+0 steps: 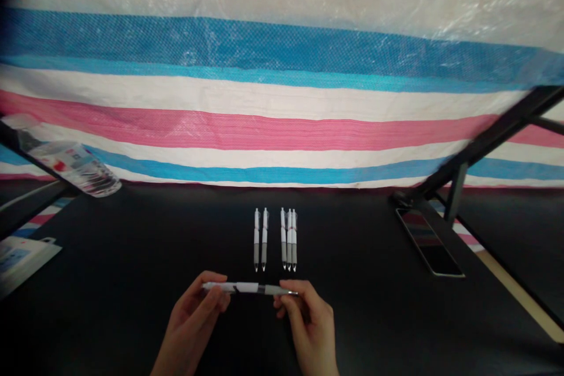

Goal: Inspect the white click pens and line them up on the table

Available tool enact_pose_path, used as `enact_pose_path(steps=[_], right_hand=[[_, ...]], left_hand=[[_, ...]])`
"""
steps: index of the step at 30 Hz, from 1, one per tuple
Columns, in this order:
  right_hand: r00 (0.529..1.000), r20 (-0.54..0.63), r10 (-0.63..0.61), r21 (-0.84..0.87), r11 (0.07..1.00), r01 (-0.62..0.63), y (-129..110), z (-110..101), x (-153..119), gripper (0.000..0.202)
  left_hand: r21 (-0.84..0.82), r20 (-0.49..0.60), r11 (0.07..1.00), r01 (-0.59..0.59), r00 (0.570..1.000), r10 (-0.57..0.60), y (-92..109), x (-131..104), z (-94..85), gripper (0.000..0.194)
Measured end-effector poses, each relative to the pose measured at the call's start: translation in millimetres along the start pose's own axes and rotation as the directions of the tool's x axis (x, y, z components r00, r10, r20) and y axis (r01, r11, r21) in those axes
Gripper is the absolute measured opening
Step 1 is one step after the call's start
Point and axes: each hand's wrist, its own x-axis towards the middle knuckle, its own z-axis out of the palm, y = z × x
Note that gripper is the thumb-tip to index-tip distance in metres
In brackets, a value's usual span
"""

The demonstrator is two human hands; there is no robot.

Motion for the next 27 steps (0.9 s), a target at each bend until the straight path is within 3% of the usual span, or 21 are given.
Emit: enact_pose_path(steps=[5,17,23,27], right_hand=[[1.0,-0.004,0.012,0.028,1.0,-0.012,0,1,0,0.022],[0.997,0.048,-0.06,-0.167,0.984,0.068,11,0,-2,0.026],[0.97,0.159,-0.186,-0.294,0.929,0.226,7,-4,-1,0.049],[0.967,0.164,-0.195,-0.18,0.958,0.224,9,2,-5,0.031]], left_hand=[[-0.014,0.021,1.0,0.019,1.0,-0.019,1,0,1.7,0.037],[0.028,0.032,1.0,-0.006,0.999,0.005,-4,2,-5.8,0.04],[0.062,0.049,0.997,-0.044,0.998,0.041,-7,4,-5.1,0.039],[0.004,0.022,0.998,-0.062,0.998,0.062,-6,3,-4.2,0.041]])
